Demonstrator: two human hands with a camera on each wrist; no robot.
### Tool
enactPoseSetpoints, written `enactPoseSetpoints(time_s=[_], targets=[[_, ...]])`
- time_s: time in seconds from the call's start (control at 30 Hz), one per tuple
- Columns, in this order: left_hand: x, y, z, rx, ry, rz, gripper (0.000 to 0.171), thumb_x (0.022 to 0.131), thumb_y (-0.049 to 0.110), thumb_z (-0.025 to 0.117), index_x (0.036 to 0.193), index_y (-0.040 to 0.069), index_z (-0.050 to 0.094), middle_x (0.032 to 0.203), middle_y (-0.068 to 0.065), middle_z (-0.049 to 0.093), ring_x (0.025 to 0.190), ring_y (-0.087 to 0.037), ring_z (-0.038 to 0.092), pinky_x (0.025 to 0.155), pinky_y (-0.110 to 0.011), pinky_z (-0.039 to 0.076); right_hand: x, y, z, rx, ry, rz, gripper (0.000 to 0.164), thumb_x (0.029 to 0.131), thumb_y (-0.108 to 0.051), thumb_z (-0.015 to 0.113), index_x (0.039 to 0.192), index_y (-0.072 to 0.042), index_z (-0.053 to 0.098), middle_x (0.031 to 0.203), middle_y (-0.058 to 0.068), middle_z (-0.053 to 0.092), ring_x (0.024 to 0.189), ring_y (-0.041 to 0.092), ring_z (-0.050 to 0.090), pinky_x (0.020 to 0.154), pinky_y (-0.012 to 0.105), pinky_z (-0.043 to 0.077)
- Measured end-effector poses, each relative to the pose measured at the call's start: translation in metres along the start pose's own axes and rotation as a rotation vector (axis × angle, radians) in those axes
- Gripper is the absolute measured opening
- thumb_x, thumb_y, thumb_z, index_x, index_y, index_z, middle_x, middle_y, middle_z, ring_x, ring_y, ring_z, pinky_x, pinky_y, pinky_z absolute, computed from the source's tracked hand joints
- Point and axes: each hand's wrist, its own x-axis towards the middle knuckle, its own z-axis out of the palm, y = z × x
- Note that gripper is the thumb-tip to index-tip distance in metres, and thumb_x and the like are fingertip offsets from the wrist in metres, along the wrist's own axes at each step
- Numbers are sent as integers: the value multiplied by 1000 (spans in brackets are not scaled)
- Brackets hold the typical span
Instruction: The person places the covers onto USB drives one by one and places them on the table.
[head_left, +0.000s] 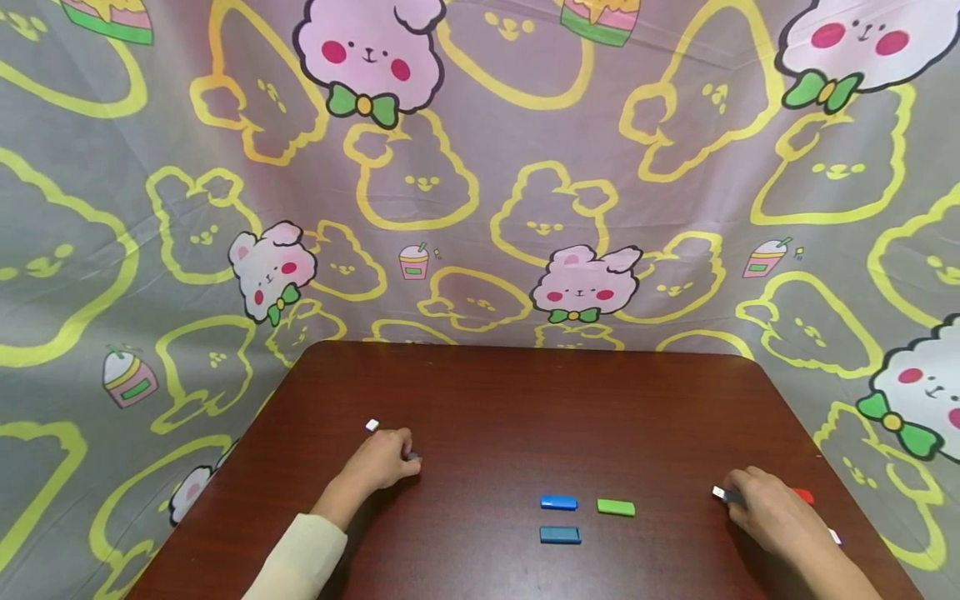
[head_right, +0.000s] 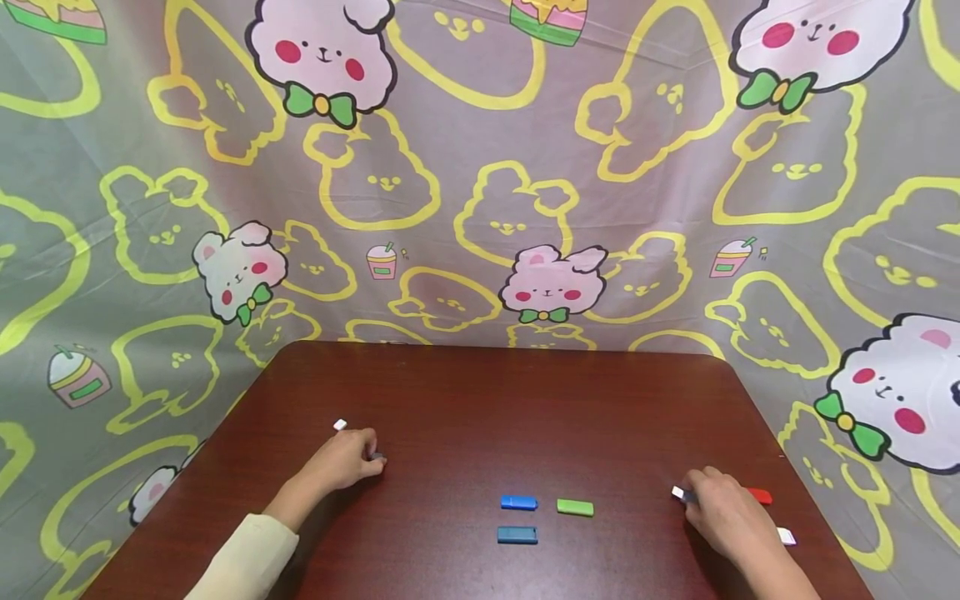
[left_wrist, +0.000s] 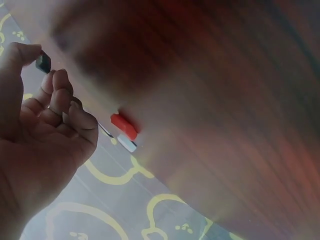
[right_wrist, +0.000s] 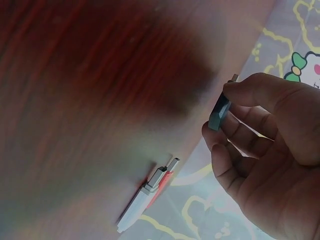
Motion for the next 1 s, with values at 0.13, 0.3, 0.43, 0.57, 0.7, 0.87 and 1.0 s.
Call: enactPoseSetpoints(time_s=[0.13, 0.3, 0.43, 0.57, 0.7, 0.87, 1.0], targets=[[0, 2, 1, -8, 3, 24, 30, 80, 24, 80, 72, 19, 51, 63, 8, 49, 62, -11, 47, 59, -31, 42, 1, -1, -1, 5, -23, 13, 22, 70, 0, 77, 80, -14, 64, 76, -4, 55, 69, 14, 53, 60, 35, 44], [1, 5, 0, -42, 14, 33, 25, 82, 16, 79, 80, 16, 54, 64, 8, 50, 60, -10, 47, 57, -30, 41, 1, -2, -2, 6, -24, 12, 22, 70, 0, 77, 79, -15, 63, 76, -5, 54, 69, 13, 52, 60, 35, 44], [1, 6, -1, -59, 21, 28, 23, 80, 11, 77, 83, 16, 54, 62, 9, 50, 57, -8, 46, 54, -28, 40, 1, -1, -1, 9, 2, -5, 24, 69, 0, 78, 79, -16, 63, 75, -6, 53, 68, 12, 51, 60, 33, 44], [1, 8, -2, -48, 21, 16, 24, 79, 15, 78, 79, 17, 54, 64, 8, 52, 59, -9, 47, 56, -29, 41, 0, 0, 0, 11, -1, -9, 25, 68, 0, 79, 80, -16, 63, 76, -7, 54, 69, 11, 51, 61, 33, 45], [1, 10, -3, -43, 49, 16, 27, 77, 15, 77, 76, 17, 50, 67, 6, 51, 62, -12, 48, 57, -30, 42, 1, 0, 1, 12, -9, -7, 24, 69, 0, 78, 79, -16, 63, 77, -6, 54, 69, 11, 51, 61, 33, 45], [1, 12, -3, -56, 96, 38, 31, 75, 11, 76, 69, 18, 46, 67, 8, 46, 64, -10, 45, 57, -27, 39, 1, 0, 1, 21, -18, -10, 24, 68, -1, 79, 81, -15, 64, 77, -6, 55, 70, 12, 52, 61, 34, 45], [1, 13, -3, -85, 94, 57, 31, 77, 8, 75, 68, 19, 48, 66, 9, 47, 63, -8, 45, 57, -26, 39, 0, -1, 1, 16, 13, -34, 25, 67, -2, 80, 81, -16, 64, 76, -8, 53, 68, 8, 50, 60, 32, 44]])
